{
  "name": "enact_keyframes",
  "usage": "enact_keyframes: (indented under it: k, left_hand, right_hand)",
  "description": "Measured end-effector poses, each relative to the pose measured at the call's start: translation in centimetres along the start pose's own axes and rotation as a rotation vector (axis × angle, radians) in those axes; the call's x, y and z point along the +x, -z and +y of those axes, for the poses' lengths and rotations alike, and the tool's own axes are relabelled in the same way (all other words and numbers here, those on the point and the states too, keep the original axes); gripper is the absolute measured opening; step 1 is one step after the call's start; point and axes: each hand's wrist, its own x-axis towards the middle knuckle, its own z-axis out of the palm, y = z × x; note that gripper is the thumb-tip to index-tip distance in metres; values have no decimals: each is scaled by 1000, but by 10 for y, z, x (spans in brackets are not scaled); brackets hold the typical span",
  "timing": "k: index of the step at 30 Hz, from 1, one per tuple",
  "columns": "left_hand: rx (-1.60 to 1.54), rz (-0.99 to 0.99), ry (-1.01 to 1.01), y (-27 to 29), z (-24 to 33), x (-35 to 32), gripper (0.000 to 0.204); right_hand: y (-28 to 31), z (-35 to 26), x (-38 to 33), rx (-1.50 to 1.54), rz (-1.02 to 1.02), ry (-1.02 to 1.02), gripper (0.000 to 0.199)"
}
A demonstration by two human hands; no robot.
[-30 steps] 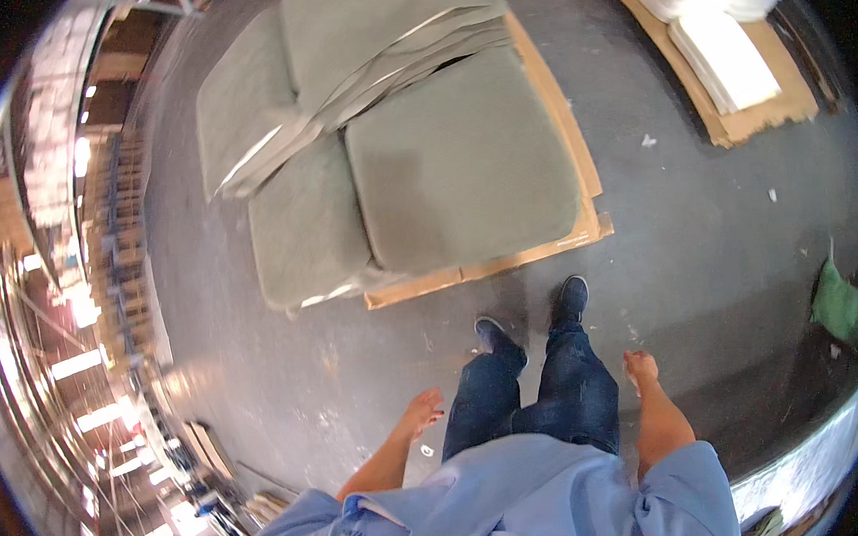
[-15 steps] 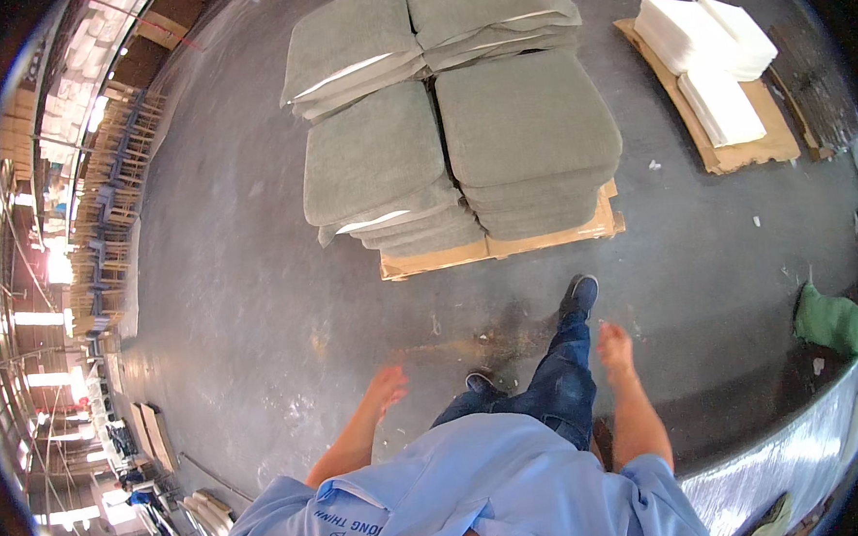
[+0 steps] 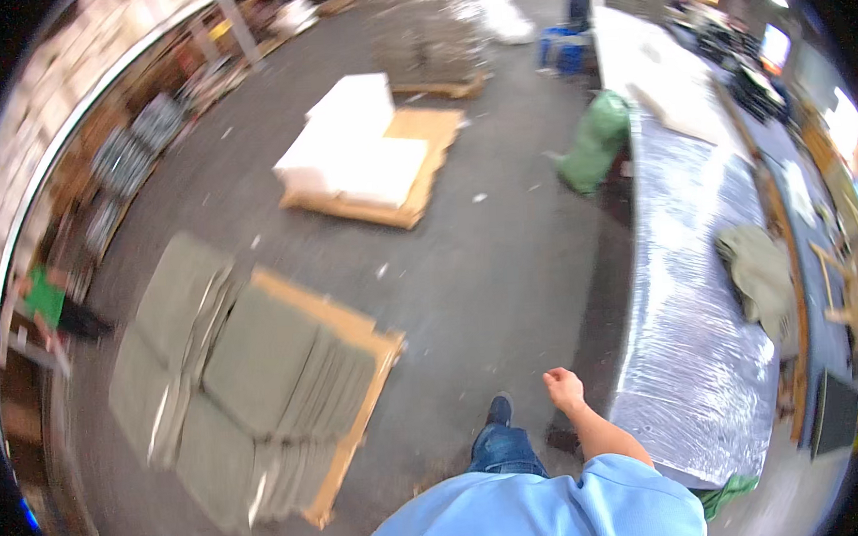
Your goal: The person folds a green fabric cushion cover and places it on a stack. Then the person picks up a white foam cushion, places it on a table, and stuffs it with white filling material from a green bag. Finally, the person covers the foam with a white sheet.
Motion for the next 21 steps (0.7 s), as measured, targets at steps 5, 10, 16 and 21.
enact_keyframes:
  k: [5, 10, 16, 21]
  left_hand:
    - [50, 2, -169, -112, 152, 30, 33]
    - [101, -121, -383, -218, 272, 30, 41]
    - [382, -394, -325, -359, 367, 36, 37]
    - [705, -263, -232, -452, 467, 57, 29]
  right_hand:
    - [108, -14, 79, 57, 146, 5, 39]
    - [175, -21, 155, 160, 214, -76, 37]
    - [208, -3, 228, 241, 257, -201, 34]
    - [211, -7, 267, 297, 252, -514, 44]
